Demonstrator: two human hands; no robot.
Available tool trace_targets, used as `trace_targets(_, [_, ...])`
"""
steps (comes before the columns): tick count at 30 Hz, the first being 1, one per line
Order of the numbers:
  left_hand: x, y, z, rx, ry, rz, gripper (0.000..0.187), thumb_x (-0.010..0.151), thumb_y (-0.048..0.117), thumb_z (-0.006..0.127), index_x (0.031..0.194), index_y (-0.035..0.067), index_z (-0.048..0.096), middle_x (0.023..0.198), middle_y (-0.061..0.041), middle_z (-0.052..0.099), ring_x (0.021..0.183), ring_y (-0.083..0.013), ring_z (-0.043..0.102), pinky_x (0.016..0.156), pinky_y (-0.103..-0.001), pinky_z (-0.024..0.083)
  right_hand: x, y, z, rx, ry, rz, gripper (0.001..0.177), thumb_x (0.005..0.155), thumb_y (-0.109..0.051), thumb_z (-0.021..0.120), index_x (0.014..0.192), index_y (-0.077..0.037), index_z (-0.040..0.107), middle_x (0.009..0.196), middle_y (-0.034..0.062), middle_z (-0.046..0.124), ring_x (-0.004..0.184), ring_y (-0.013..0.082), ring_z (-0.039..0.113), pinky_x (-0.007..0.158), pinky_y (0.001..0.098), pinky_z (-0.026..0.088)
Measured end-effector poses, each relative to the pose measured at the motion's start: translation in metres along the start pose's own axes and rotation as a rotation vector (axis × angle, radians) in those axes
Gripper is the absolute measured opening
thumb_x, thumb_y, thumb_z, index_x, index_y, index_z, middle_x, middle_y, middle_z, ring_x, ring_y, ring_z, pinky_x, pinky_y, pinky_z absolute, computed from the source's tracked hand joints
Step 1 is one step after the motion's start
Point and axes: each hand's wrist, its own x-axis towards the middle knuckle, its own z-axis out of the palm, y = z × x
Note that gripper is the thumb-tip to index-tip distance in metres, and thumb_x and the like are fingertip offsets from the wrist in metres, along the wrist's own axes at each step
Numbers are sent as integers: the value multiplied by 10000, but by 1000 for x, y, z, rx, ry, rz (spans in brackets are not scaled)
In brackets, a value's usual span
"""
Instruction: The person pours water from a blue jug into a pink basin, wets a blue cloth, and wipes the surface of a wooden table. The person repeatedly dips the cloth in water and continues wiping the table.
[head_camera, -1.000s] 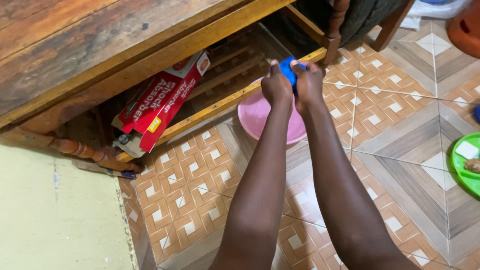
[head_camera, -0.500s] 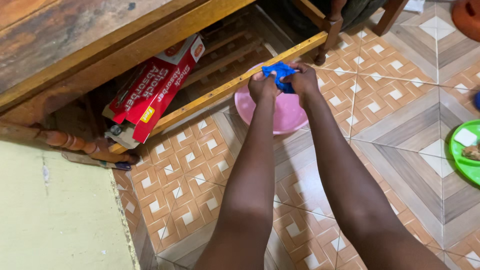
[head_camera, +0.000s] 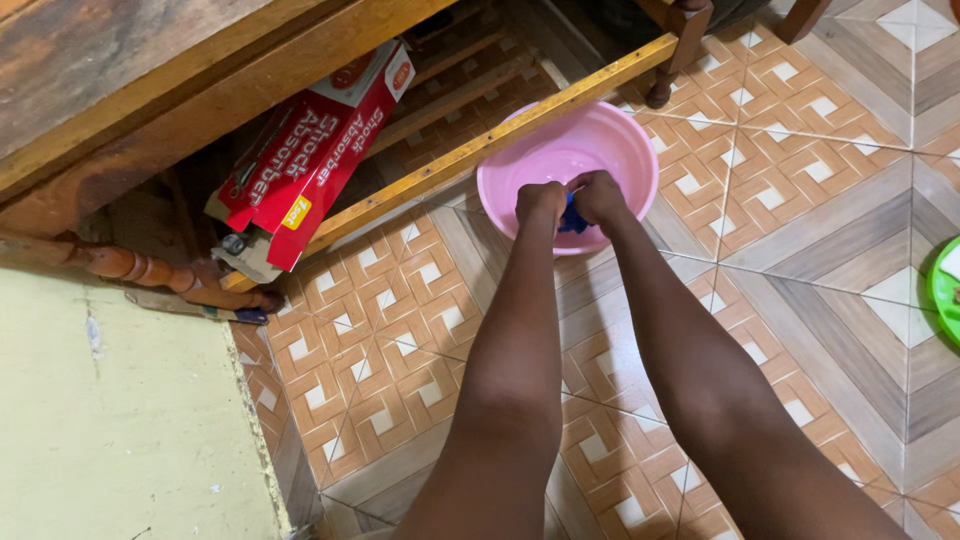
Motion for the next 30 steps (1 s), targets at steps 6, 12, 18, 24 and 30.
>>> trace_targets(6, [28, -18, 12, 161, -43, 17, 380, 801, 222, 646, 1020, -74, 741, 1046, -283, 738, 1001, -397, 726, 879, -427, 567, 2, 14, -8, -445, 369, -454, 184, 733, -150, 783, 892, -60, 772, 903, 237, 735, 846, 415, 698, 712, 492, 555])
trace_targets(12, [13, -18, 19, -151, -155, -73, 366, 827, 225, 709, 1035, -74, 744, 973, -231, 746, 836, -328, 729, 712, -401, 583, 19, 32, -4, 261, 35, -144, 330, 821, 43, 487, 963, -26, 777, 907, 150, 751, 813, 290, 696, 743, 387, 584])
trace_targets(18, [-18, 25, 5, -305, -132, -43, 361, 853, 229, 771, 1049, -74, 748, 901, -179, 754, 671, -258, 731, 544, -375, 599, 11, -2, -35, 1132, -112, -62, 309, 853, 24, 543, 1128, 27, 684, 998, 148, 713, 886, 267, 711, 780, 365, 626])
trace_targets(24, [-51, 71, -5, -396, -122, -18, 389, 931, 311, 705, 1050, -59, 685, 854, -211, 759, 663, -291, 724, 543, -379, 595, -44, -67, -57, 1240, -168, 40, 285, 939, -286, 597, 1139, -84, 603, 999, 110, 698, 753, 221, 638, 535, 338, 419])
trace_targets(30, [-81, 93, 1, -364, 194, 234, 316, 914, 296, 741, 1043, 9, 715, 1008, -146, 772, 900, -251, 723, 815, -346, 532, -71, -103, -52, 1497, -240, -289, 522, 947, -3, 604, 1459, -42, 511, 1327, 158, 648, 1160, 265, 679, 1053, 401, 585])
